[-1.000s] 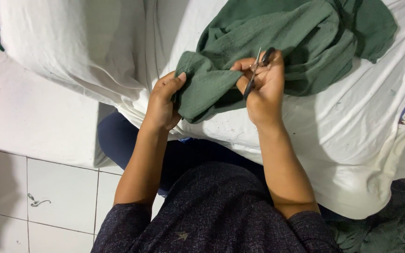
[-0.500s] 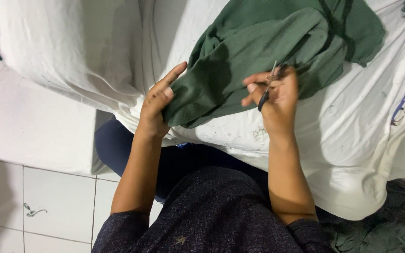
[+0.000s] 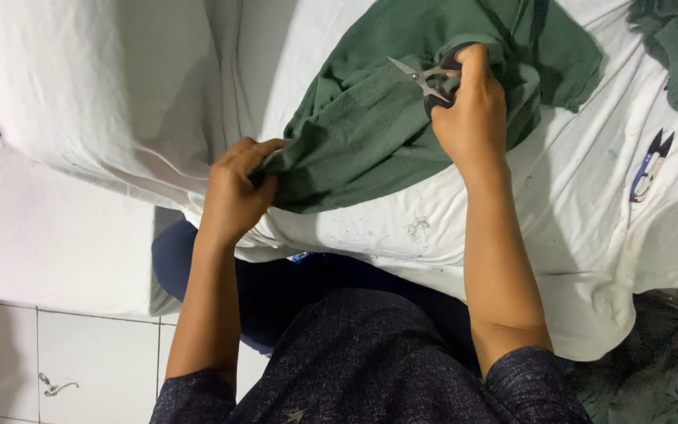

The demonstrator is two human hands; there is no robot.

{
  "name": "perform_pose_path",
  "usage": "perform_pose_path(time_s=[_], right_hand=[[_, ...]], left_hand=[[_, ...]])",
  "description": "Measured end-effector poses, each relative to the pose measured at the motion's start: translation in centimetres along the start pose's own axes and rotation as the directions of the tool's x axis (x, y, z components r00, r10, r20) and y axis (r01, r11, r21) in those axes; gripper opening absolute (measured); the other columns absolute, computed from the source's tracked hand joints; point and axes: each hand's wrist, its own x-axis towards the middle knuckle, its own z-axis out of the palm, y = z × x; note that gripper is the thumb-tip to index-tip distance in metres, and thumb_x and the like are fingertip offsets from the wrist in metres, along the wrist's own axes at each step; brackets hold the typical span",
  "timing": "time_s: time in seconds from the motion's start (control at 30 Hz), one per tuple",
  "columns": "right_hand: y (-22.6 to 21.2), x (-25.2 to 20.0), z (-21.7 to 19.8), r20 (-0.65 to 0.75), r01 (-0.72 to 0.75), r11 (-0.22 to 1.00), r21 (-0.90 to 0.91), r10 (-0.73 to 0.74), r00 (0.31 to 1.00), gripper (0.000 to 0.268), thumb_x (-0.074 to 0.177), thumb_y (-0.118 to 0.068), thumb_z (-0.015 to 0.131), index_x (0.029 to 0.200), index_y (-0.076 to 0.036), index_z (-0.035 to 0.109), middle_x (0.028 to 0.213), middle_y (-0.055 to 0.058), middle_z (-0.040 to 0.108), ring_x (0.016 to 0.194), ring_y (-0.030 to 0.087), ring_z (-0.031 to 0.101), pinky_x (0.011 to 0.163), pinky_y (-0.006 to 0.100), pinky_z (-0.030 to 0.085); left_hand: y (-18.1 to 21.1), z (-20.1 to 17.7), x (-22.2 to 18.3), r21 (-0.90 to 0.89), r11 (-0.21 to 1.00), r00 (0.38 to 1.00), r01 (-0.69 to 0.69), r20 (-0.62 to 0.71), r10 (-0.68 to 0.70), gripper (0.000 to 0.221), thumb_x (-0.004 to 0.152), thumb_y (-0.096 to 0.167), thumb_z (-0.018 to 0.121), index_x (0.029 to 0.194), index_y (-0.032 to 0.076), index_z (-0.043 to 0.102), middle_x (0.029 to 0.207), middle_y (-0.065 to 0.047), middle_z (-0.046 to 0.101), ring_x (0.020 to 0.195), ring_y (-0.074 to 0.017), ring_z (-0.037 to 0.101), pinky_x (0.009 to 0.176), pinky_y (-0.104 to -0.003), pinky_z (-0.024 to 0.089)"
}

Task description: Trimming loose threads and excess fabric from a green garment using scissors

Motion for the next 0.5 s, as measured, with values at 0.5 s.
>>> perform_pose_path(time_s=[0.5], right_hand=[[-1.1,-3.8,-5.2,-0.711,0.558,0.815,0.158,-0.298,0.637,0.047,0.085,0.033,0.037,0.115,-0.004,0.034,0.1,0.016,0.039,0.09,0.029,0.042,0.08,0.04,0.039]], left_hand=[[2.4,1.2,2.6,-0.02,0.939,0.713,-0.343,-0.657,0.246,0.036,0.069,-0.008,0.041,0.102,0.0,0.053,0.101,-0.014,0.052,0.092,-0.0266,0.051,0.079,-0.035,0.045]])
